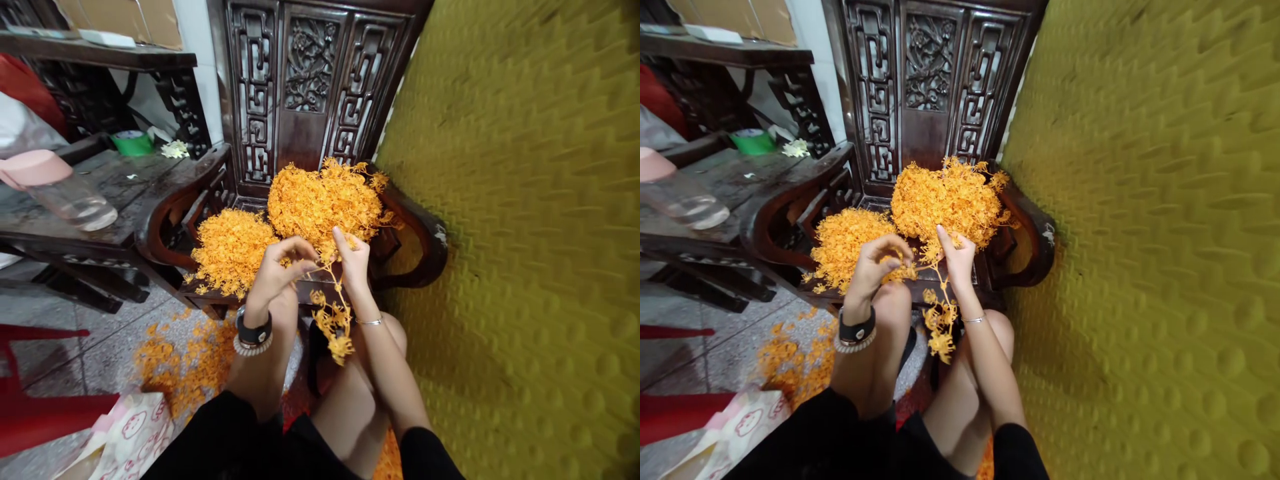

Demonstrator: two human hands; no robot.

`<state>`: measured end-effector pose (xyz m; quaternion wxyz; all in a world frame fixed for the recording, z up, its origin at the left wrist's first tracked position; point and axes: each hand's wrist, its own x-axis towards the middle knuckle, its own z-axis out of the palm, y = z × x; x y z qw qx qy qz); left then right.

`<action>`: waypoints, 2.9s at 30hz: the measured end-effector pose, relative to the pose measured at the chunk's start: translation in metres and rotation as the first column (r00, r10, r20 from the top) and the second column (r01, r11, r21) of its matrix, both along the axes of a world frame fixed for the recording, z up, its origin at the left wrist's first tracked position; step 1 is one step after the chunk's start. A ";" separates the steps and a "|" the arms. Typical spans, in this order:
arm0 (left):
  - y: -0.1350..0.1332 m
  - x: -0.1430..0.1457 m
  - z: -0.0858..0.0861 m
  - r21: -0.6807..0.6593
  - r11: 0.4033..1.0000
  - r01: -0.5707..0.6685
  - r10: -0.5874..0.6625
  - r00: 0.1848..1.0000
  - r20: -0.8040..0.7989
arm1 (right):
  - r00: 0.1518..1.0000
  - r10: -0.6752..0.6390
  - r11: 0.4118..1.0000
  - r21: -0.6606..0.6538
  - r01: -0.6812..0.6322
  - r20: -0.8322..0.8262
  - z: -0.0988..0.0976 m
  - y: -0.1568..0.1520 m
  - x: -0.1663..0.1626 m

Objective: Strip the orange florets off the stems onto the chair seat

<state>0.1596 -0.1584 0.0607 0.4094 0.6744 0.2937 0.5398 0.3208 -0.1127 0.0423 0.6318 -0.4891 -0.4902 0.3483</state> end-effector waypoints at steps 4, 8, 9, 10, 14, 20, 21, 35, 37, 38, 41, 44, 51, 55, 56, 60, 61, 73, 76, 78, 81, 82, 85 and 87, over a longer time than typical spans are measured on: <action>0.016 0.017 -0.014 0.054 0.972 -0.231 0.236 0.961 -0.141 | 0.997 -0.038 0.998 0.052 0.034 0.071 0.002 -0.005 -0.011; 0.029 0.017 -0.026 -0.167 0.981 -0.096 0.084 0.993 -0.079 | 0.998 0.033 0.999 0.020 -0.034 0.057 0.002 0.000 -0.009; 0.031 0.015 -0.028 -0.176 0.982 -0.071 0.065 0.997 -0.041 | 0.996 0.079 0.997 -0.002 -0.078 0.037 0.001 0.002 -0.007; 0.032 0.012 -0.029 -0.168 0.984 -0.064 0.063 0.998 -0.008 | 0.989 0.144 0.989 -0.035 -0.143 0.026 0.000 0.004 -0.004; 0.040 0.007 -0.035 -0.196 0.969 -0.153 0.180 0.975 0.131 | 0.897 0.436 0.883 -0.223 -0.413 0.067 -0.003 0.008 0.003; 0.048 0.008 -0.047 -0.391 0.897 -0.207 0.329 0.903 0.277 | 0.955 0.296 0.949 -0.129 -0.289 0.036 -0.001 0.008 0.004; 0.049 0.007 -0.049 -0.429 0.876 -0.221 0.361 0.890 0.279 | 0.981 0.180 0.983 -0.040 -0.178 0.067 0.000 0.008 0.005; 0.043 0.017 -0.041 -0.275 0.937 -0.215 0.274 0.941 0.197 | 0.899 0.384 0.922 -0.038 -0.385 0.211 -0.004 -0.004 -0.025; 0.044 0.016 -0.041 -0.283 0.940 -0.192 0.251 0.949 0.189 | 0.904 0.349 0.933 -0.006 -0.359 0.246 -0.003 0.001 -0.022; 0.045 0.014 -0.042 -0.295 0.938 -0.182 0.245 0.950 0.192 | 0.903 0.338 0.937 0.001 -0.350 0.266 -0.002 0.003 -0.020; 0.046 0.007 -0.041 -0.317 0.935 -0.156 0.229 0.951 0.207 | 0.883 0.354 0.931 -0.028 -0.363 0.309 0.004 0.005 -0.018; 0.041 0.002 -0.035 -0.331 0.932 -0.146 0.214 0.961 0.178 | 0.867 0.404 0.914 -0.083 -0.398 0.292 0.014 0.000 -0.017; 0.017 -0.066 -0.032 -0.357 0.895 -0.267 0.408 0.813 0.415 | 0.970 0.242 0.970 -0.028 -0.241 0.014 0.036 0.011 0.056; 0.027 -0.109 -0.059 -0.420 0.653 -0.630 0.756 0.577 0.310 | 0.980 0.111 0.994 0.018 -0.109 -0.164 0.028 0.030 0.080; 0.035 -0.110 -0.067 -0.437 0.600 -0.671 0.796 0.558 0.235 | 0.978 0.123 0.992 -0.016 -0.128 -0.169 0.024 0.031 0.072; 0.069 -0.089 -0.098 -0.490 0.536 -0.687 0.784 0.621 -0.013 | 0.975 0.212 0.970 -0.103 -0.218 -0.066 0.006 0.026 0.019; 0.075 -0.083 -0.104 -0.488 0.533 -0.691 0.773 0.633 -0.053 | 0.970 0.237 0.963 -0.119 -0.241 -0.046 0.003 0.024 0.007; 0.089 -0.070 -0.115 -0.109 0.444 -0.890 0.748 0.435 -0.501 | 0.937 0.327 0.940 -0.140 -0.310 0.124 -0.013 0.019 -0.025; 0.091 -0.067 -0.117 -0.051 0.476 -0.878 0.786 0.450 -0.425 | 0.936 0.322 0.943 -0.135 -0.304 0.142 -0.014 0.019 -0.026; 0.093 -0.067 -0.118 -0.004 0.449 -0.893 0.831 0.420 -0.365 | 0.936 0.314 0.947 -0.128 -0.296 0.157 -0.014 0.019 -0.025; 0.097 -0.069 -0.120 -0.009 0.410 -0.912 0.867 0.393 -0.306 | 0.931 0.311 0.949 -0.117 -0.293 0.189 -0.014 0.018 -0.025; 0.099 -0.070 -0.121 -0.025 0.402 -0.915 0.870 0.390 -0.302 | 0.928 0.314 0.948 -0.113 -0.296 0.202 -0.013 0.017 -0.025; 0.102 -0.069 -0.119 -0.034 0.389 -0.921 0.870 0.379 -0.316 | 0.920 0.309 0.951 -0.096 -0.295 0.242 -0.013 0.017 -0.024; 0.102 -0.066 -0.115 0.002 0.398 -0.917 0.878 0.381 -0.288 | 0.917 0.296 0.955 -0.084 -0.284 0.267 -0.013 0.017 -0.024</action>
